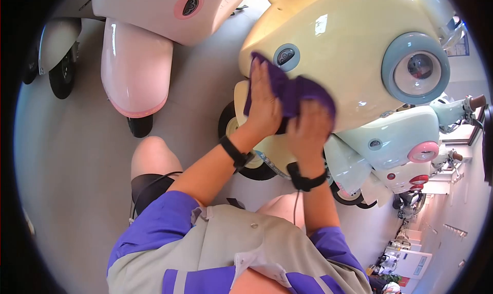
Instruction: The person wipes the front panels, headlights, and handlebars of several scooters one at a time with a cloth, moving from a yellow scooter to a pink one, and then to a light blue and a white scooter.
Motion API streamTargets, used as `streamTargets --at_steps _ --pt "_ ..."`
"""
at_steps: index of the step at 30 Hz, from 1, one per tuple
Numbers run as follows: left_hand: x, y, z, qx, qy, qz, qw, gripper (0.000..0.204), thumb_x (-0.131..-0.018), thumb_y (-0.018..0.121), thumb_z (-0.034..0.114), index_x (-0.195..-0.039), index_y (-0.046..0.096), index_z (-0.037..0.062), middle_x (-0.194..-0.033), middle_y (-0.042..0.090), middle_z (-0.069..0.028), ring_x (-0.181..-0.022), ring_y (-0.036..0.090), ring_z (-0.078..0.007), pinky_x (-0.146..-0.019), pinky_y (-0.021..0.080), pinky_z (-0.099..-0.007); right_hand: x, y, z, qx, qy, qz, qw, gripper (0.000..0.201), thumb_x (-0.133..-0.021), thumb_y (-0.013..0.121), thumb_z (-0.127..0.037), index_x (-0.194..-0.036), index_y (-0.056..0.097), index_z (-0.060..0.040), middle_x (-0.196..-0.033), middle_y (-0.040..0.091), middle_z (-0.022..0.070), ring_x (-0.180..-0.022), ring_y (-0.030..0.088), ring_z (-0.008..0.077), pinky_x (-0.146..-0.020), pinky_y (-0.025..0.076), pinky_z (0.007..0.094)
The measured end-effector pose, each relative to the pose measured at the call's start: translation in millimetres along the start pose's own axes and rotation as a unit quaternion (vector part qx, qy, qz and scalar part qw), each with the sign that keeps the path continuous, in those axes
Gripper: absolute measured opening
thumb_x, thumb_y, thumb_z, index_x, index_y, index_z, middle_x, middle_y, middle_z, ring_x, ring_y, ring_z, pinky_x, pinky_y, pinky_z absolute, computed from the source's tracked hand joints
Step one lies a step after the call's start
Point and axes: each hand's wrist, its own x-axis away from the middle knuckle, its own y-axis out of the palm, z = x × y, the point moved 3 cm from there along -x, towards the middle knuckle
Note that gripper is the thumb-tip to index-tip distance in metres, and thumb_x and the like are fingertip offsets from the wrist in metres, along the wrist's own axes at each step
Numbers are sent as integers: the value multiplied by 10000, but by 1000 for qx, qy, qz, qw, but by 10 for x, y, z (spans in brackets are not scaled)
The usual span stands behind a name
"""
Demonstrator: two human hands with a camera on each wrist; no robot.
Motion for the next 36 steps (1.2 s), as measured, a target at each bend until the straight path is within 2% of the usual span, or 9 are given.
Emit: streamTargets --at_steps 2,9,14,19,25,32,34,35,36 --pt "-416 -40 224 -29 54 -23 998 778 -894 484 148 -1548 123 -71 -1600 90 -342 -1494 87 -497 -1213 93 -530 -282 -198 215 2 22 148 989 531 -846 653 -188 -1346 553 -37 -1374 535 179 -1287 474 409 -1094 335 565" --pt "-647 117 -631 -18 43 9 999 652 -1011 476 381 -1512 306 -2 -1553 357 -208 -1443 318 -385 -1207 217 -448 -1007 36 -318 -36 -65 24 997 529 -888 581 -189 -1378 513 -2 -1439 487 211 -1356 429 384 -1137 320 510" --pt "-54 48 -1290 100 -168 -30 980 690 -972 517 352 -1509 297 -21 -1573 292 -226 -1460 269 -387 -1211 178 -465 -738 833 -648 -155 -142 -55 976 511 -897 505 -76 -1403 494 -4 -1484 461 188 -1380 407 384 -1154 326 455" --pt "-137 201 -564 106 -94 36 989 722 -935 544 315 -1503 288 -50 -1599 210 -253 -1490 189 -399 -1215 129 -491 -686 140 -526 -255 -131 -60 956 506 -847 518 -26 -1352 545 -4 -1424 513 215 -1354 443 392 -1122 343 469" --pt "-663 49 634 -38 78 -1 996 745 -849 565 151 -1525 292 -7 -1601 200 -283 -1497 167 -449 -1207 111 -557 -658 -603 232 -39 -36 77 996 454 -852 569 -142 -1286 598 -12 -1316 596 198 -1259 484 434 -1100 315 545" --pt "-418 -9 -813 117 -87 82 986 756 -865 683 173 -1515 330 20 -1573 309 -224 -1473 271 -378 -1203 226 -448 -867 -92 -572 32 -85 -180 979 596 -897 539 -125 -1465 410 -1 -1478 434 254 -1367 429 396 -1141 322 492" --pt "-272 169 -1468 79 -57 61 993 738 -894 682 246 -1508 342 17 -1557 336 -211 -1478 266 -348 -1212 212 -425 -985 386 -707 -46 -172 -132 975 570 -894 550 -116 -1425 432 52 -1450 451 279 -1377 407 433 -1119 358 478" --pt "-310 84 -1503 16 66 57 996 648 -948 604 241 -1504 353 23 -1554 343 -204 -1475 271 -337 -1218 208 -398 -995 691 -751 -88 -186 -140 969 561 -892 541 -96 -1413 428 80 -1453 436 300 -1374 405 443 -1135 342 474" --pt "-181 264 -1756 -43 13 29 999 543 -985 512 199 -1485 385 29 -1539 373 -180 -1460 297 -326 -1211 224 -370 -1016 946 -804 -127 -200 -147 960 553 -890 531 -75 -1401 423 107 -1455 422 321 -1371 402 453 -1151 326 470"
